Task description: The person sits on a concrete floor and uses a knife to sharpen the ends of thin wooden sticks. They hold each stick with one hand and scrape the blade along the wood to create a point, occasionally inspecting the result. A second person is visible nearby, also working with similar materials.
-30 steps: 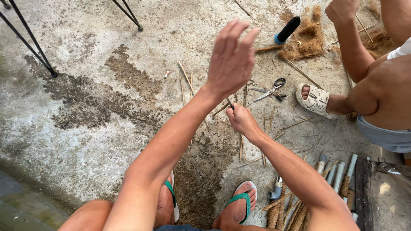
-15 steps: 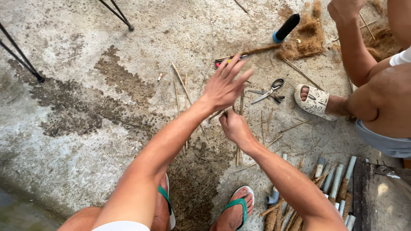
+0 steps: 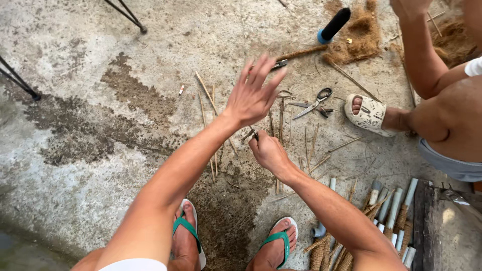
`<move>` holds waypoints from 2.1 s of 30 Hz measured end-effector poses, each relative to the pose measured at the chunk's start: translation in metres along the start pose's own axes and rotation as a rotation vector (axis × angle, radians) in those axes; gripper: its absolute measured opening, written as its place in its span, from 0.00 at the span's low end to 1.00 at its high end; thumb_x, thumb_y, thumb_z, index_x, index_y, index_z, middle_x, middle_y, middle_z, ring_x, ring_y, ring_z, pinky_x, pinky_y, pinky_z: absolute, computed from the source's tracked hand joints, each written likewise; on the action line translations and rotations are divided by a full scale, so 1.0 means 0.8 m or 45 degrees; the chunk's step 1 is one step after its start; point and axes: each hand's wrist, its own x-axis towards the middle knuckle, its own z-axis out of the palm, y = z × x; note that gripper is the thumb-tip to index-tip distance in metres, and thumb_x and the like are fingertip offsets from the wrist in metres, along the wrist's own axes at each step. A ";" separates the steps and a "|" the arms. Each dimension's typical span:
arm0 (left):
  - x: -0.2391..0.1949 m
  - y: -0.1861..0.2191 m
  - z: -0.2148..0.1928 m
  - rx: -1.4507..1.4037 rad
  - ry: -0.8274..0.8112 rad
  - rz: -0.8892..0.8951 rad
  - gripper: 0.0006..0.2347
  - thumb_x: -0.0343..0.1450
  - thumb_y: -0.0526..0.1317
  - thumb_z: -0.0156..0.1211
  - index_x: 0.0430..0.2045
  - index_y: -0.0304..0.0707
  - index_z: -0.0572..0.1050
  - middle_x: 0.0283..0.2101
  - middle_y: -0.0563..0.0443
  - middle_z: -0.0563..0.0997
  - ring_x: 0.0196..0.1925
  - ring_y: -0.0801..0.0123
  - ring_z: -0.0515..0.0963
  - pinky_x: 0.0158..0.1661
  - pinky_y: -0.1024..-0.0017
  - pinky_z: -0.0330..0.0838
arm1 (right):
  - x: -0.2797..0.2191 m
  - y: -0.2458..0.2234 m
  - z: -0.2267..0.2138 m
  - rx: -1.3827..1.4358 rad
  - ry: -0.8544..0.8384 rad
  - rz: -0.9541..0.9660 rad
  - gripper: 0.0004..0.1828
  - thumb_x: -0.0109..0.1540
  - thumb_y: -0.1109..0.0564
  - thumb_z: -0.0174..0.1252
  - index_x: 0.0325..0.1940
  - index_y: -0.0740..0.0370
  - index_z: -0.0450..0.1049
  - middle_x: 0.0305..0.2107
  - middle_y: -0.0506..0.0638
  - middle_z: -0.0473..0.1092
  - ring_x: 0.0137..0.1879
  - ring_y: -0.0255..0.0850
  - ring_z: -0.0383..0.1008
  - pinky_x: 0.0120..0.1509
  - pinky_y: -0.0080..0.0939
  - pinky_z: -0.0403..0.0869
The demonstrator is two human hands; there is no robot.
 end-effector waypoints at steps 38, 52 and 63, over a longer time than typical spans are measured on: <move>-0.166 0.065 -0.003 -0.192 -0.316 0.387 0.16 0.77 0.45 0.50 0.48 0.31 0.77 0.43 0.43 0.81 0.51 0.60 0.79 0.66 0.45 0.58 | -0.016 0.105 0.062 -0.269 -0.101 0.144 0.11 0.60 0.55 0.57 0.33 0.66 0.79 0.29 0.70 0.75 0.39 0.66 0.78 0.42 0.59 0.78; -0.163 0.053 0.012 -0.397 -0.166 0.384 0.11 0.72 0.37 0.56 0.43 0.27 0.77 0.39 0.43 0.79 0.48 0.58 0.79 0.62 0.55 0.67 | -0.014 0.105 0.071 -0.146 0.028 0.305 0.08 0.57 0.59 0.59 0.35 0.67 0.78 0.31 0.70 0.75 0.42 0.64 0.78 0.42 0.56 0.77; -0.163 0.053 -0.006 -0.435 -0.173 0.346 0.14 0.69 0.37 0.56 0.44 0.26 0.76 0.42 0.41 0.80 0.53 0.54 0.79 0.65 0.54 0.65 | -0.018 0.098 0.076 -0.033 -0.004 0.361 0.07 0.57 0.60 0.59 0.35 0.67 0.78 0.30 0.69 0.75 0.43 0.62 0.80 0.39 0.58 0.77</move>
